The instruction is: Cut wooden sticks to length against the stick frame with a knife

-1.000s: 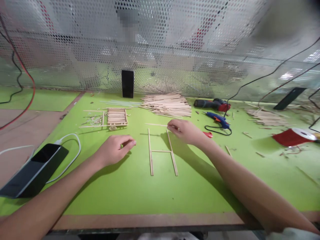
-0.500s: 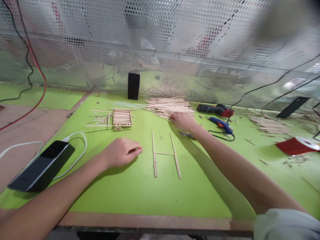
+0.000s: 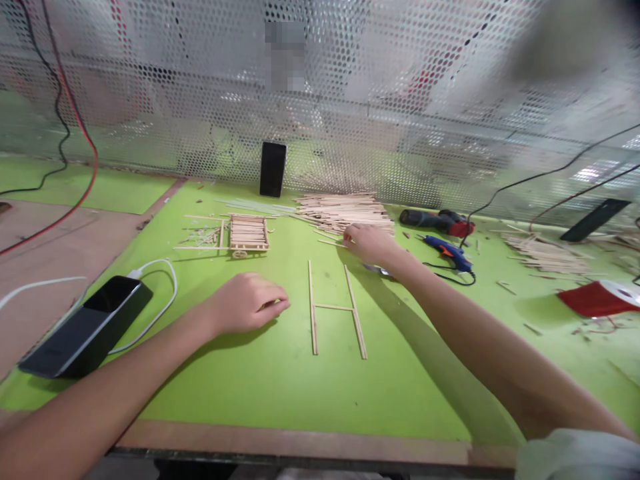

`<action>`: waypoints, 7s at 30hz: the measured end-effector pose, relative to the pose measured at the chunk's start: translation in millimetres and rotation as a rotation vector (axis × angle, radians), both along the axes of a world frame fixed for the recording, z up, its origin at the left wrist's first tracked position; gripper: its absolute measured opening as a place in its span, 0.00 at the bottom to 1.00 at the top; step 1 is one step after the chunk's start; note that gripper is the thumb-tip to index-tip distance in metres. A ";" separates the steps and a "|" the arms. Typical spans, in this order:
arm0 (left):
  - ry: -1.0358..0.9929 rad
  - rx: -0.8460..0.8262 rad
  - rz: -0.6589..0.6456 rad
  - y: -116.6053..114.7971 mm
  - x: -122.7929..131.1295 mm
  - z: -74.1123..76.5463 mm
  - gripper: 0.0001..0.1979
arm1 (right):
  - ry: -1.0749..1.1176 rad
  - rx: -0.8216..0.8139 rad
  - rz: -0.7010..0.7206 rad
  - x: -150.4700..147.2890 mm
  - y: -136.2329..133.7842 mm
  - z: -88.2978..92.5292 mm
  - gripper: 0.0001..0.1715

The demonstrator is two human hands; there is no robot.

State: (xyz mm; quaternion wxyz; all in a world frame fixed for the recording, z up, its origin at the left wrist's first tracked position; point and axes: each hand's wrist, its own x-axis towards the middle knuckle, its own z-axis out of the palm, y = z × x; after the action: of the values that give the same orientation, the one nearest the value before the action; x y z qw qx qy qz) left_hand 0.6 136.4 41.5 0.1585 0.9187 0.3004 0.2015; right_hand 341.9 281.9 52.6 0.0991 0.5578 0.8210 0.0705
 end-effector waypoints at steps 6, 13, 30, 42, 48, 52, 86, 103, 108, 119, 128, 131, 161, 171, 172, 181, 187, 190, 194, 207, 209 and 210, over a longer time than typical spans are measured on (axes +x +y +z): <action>0.005 0.029 -0.020 1.2 -0.7 -0.9 0.18 | 0.028 0.009 0.067 -4.2 -6.4 4.5 0.19; 0.016 0.060 -0.030 2.2 -1.6 -4.4 0.18 | 0.096 -0.046 0.256 -10.4 -19.4 3.0 0.15; -0.028 0.075 -0.061 1.5 0.1 -4.4 0.19 | 0.471 -0.055 0.163 -25.0 -106.3 49.5 0.19; -0.071 -0.013 -0.052 -12.7 24.3 -3.4 0.20 | 0.603 -0.359 0.322 -25.1 -199.6 3.6 0.09; -0.065 -0.023 -0.107 -10.2 56.4 3.8 0.17 | 0.676 -0.326 0.263 -28.4 -206.1 -11.1 0.08; -0.122 -0.065 0.017 3.0 63.0 -10.0 0.20 | 0.813 -0.294 0.304 -21.8 -203.5 -12.5 0.11; 0.091 -0.211 0.055 -4.2 66.7 -27.8 0.36 | 0.811 -0.229 0.604 -20.2 -199.2 -9.4 0.17; 0.117 -0.270 0.035 3.7 60.1 -22.6 0.40 | 0.714 -0.198 0.658 -18.0 -191.5 -10.5 0.22; 0.059 -0.252 -0.005 7.0 62.0 -22.5 0.34 | 0.662 -0.200 0.646 -15.1 -191.8 -9.3 0.23; 0.062 -0.211 -0.033 10.1 58.1 -23.1 0.35 | 0.626 -0.052 0.830 -14.6 -195.0 -10.4 0.14; 0.061 -0.092 0.092 3.5 38.7 -28.7 0.19 | 0.575 -0.204 0.939 -29.4 -214.9 -8.2 0.14; 0.057 -0.071 0.104 0.8 36.2 -29.0 0.17 | 0.571 -0.189 0.933 -33.2 -221.5 -13.0 0.13; 0.080 -0.050 0.060 6.7 54.4 -24.2 0.20 | 1.664 -0.696 0.228 -45.4 -189.1 12.7 0.42; 0.095 -0.058 0.070 5.7 55.8 -26.2 0.20 | 0.855 0.110 0.693 -18.0 -196.4 5.4 0.32; 0.096 -0.065 0.072 5.5 55.6 -26.1 0.21 | 0.819 0.160 0.703 -15.1 -196.9 2.6 0.32; 0.101 -0.110 0.077 2.8 54.9 -23.3 0.23 | 0.611 0.018 0.643 -16.6 -195.8 -6.1 0.15; 0.106 -0.173 0.027 2.1 53.8 -22.0 0.27 | 0.683 -0.057 0.635 -15.1 -194.3 -10.0 0.12; 0.086 -0.200 0.036 3.4 54.0 -23.0 0.28 | 0.667 -0.107 0.635 -14.9 -194.8 -8.7 0.11; 0.100 -0.205 0.021 3.7 54.6 -24.5 0.28 | 0.649 -0.138 0.612 -15.7 -195.2 -8.4 0.12; 0.005 -0.207 -0.056 1.5 56.1 -25.5 0.19 | 0.624 -0.137 0.637 -15.9 -192.4 -8.6 0.18; -0.005 -0.203 -0.054 1.9 56.2 -26.0 0.19 | 0.620 -0.112 0.664 -15.2 -192.6 -9.2 0.19; -0.014 -0.200 -0.055 2.2 56.2 -26.2 0.18 | 0.617 -0.097 0.675 -14.9 -192.7 -9.6 0.19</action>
State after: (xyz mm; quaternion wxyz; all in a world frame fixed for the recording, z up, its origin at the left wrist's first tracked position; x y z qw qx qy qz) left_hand 56.8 138.5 15.3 0.2567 0.9049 0.2924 0.1724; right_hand 326.9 89.2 43.0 -0.1526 0.2486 0.9503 -0.1092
